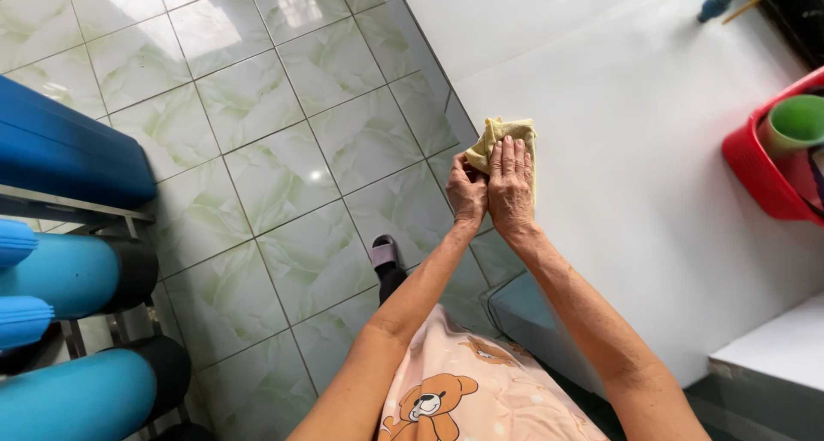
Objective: Wiping a long white surface or ledge with a yellow cloth.
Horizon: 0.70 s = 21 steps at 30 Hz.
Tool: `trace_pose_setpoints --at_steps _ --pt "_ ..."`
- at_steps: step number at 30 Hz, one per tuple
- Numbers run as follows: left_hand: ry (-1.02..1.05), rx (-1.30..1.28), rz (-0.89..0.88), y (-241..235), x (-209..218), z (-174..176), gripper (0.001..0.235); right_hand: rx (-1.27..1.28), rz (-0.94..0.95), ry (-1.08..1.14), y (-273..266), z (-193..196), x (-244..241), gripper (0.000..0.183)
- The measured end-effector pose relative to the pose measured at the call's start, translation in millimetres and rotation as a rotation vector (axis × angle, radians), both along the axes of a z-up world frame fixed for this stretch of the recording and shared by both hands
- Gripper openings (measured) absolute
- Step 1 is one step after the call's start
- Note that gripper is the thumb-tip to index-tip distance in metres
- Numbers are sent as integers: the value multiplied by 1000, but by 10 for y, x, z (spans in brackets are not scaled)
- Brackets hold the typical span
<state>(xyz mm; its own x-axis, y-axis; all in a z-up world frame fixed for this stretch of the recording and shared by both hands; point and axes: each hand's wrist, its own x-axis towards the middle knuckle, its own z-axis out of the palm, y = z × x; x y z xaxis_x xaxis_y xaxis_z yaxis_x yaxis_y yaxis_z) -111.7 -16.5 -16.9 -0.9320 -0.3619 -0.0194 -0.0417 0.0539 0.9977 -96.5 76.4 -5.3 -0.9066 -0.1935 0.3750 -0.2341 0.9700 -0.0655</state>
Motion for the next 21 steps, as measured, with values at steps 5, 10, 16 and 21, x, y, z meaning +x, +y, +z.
trace_pose_setpoints --at_steps 5,10,16,21 --pt "-12 -79 7 -292 -749 -15 35 17 22 -3 -269 -97 -738 70" --pt "-16 -122 -33 -602 -1524 -135 36 -12 27 -7 -552 -113 -1487 69" --pt "90 -70 10 -888 -2074 432 27 -305 69 -126 -769 189 -2363 61" --pt "200 -302 16 -1011 -2734 -255 36 -298 74 -197 -1120 191 -2827 67"
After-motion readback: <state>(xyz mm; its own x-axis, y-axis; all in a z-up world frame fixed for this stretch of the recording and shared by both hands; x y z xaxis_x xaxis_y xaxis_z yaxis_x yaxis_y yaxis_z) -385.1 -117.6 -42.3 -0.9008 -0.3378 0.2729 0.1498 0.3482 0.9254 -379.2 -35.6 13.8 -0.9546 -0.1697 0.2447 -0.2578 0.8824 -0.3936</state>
